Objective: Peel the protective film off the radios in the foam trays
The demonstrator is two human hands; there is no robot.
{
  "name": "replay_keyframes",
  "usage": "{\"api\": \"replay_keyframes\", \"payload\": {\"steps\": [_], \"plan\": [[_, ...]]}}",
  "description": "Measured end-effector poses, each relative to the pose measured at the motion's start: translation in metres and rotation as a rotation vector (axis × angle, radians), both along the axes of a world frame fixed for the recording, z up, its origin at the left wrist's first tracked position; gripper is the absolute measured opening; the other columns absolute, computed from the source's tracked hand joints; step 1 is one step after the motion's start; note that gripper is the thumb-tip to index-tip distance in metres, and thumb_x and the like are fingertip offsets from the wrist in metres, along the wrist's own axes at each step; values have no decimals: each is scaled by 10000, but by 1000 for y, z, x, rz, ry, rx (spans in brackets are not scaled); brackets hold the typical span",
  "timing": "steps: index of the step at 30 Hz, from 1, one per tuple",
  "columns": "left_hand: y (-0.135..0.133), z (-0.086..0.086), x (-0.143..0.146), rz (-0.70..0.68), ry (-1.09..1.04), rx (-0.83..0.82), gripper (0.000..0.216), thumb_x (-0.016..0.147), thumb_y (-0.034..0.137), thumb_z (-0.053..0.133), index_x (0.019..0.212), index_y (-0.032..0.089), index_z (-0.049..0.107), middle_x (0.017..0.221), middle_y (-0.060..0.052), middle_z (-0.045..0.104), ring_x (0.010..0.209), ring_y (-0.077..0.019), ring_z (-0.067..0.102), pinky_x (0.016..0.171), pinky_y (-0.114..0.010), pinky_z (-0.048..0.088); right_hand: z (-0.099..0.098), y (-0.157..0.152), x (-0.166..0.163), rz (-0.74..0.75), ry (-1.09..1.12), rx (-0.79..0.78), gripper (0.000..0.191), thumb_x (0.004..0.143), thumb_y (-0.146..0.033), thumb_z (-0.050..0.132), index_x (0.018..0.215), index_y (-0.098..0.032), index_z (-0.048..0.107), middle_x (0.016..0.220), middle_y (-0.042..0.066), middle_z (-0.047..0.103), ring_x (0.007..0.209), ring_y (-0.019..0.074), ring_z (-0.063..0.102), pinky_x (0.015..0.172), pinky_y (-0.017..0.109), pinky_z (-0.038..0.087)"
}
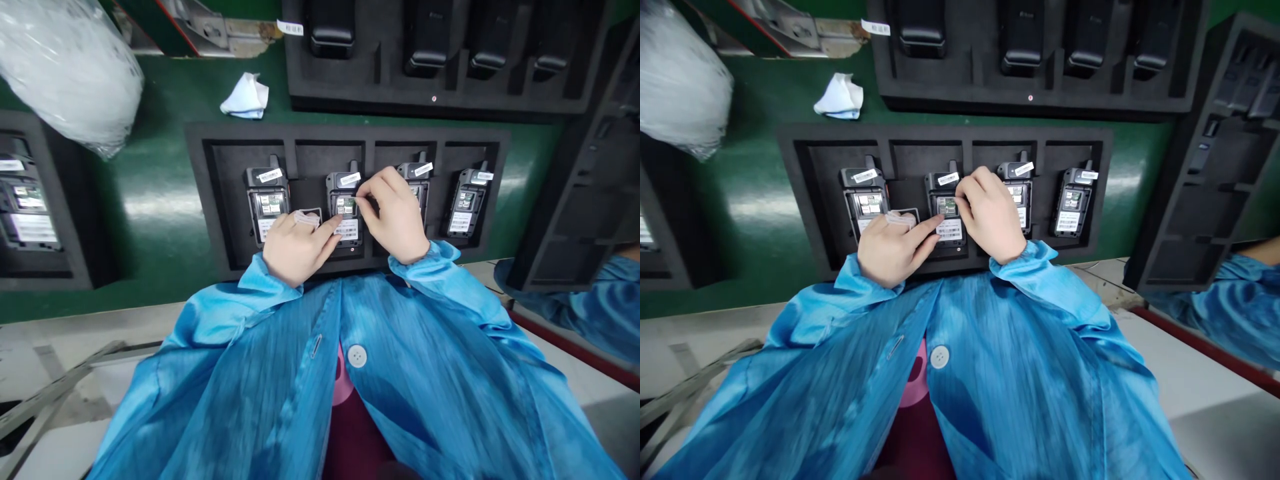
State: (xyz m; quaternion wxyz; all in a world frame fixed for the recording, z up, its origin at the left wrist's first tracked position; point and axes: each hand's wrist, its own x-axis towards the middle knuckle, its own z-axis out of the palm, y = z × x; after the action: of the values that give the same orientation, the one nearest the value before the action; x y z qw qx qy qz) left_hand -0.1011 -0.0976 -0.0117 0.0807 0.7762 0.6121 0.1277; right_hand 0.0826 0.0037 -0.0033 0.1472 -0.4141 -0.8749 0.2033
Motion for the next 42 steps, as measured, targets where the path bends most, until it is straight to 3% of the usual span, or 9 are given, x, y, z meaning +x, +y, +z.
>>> {"api": "replay_keyframes", "payload": {"steps": [4, 9, 15, 22, 30, 37, 42], "plan": [[0, 0, 0, -7, 9, 35, 393, 964, 429, 469, 1258, 261, 669, 833, -98, 682, 792, -254, 639, 680, -371, 410, -2, 0, 0, -2, -4, -21, 94, 931, -202, 486, 921, -181, 578, 974, 70, 559, 907, 205, 558, 824, 379, 495], [1, 1, -1, 9, -22, -45, 408, 964, 446, 458, 1263, 263, 667, 810, -104, 666, 795, -253, 628, 691, -377, 409, 1, -5, 7, -22, 57, -23, 169, 959, -255, 461, 1058, -186, 580, 1027, 73, 565, 942, 201, 562, 855, 387, 493], [0, 0, 0, 12, -30, -61, 417, 961, 459, 457, 1274, 269, 658, 823, -112, 661, 812, -264, 622, 694, -385, 405, 8, -23, 24, 131, -95, 127, 212, 956, -261, 485, 1059, -247, 670, 1000, 56, 587, 915, 194, 499, 801, 362, 426], [-1, 3, 1, -11, 2, -73, 454, 963, 483, 443, 1307, 255, 632, 798, -105, 662, 834, -282, 631, 700, -390, 411, 4, -30, 36, 173, -247, 142, 312, 945, -301, 510, 1234, -319, 627, 1287, 56, 553, 1203, 270, 420, 985, 442, 383], [14, 17, 4, 70, 38, -161, 519, 973, 504, 381, 1367, 225, 572, 928, -142, 679, 921, -325, 632, 777, -430, 433, 13, -26, 25, 49, -251, 92, 406, 934, -393, 513, 1314, -261, 566, 1358, 92, 490, 1255, 297, 392, 1059, 469, 363], [16, 11, 7, 94, 21, -158, 525, 973, 502, 369, 1334, 198, 598, 958, -172, 669, 973, -350, 614, 787, -448, 417, 13, -28, 18, 75, -402, 105, 509, 930, -448, 509, 1406, -271, 467, 1434, 115, 434, 1317, 340, 359, 1060, 506, 336], [12, 5, 9, 54, 58, -94, 498, 975, 486, 379, 1327, 211, 601, 940, -154, 673, 940, -326, 619, 760, -425, 406, 10, -31, 19, 81, -374, 90, 557, 919, -500, 513, 1410, -242, 459, 1432, 130, 438, 1336, 347, 352, 1067, 509, 338]]}}
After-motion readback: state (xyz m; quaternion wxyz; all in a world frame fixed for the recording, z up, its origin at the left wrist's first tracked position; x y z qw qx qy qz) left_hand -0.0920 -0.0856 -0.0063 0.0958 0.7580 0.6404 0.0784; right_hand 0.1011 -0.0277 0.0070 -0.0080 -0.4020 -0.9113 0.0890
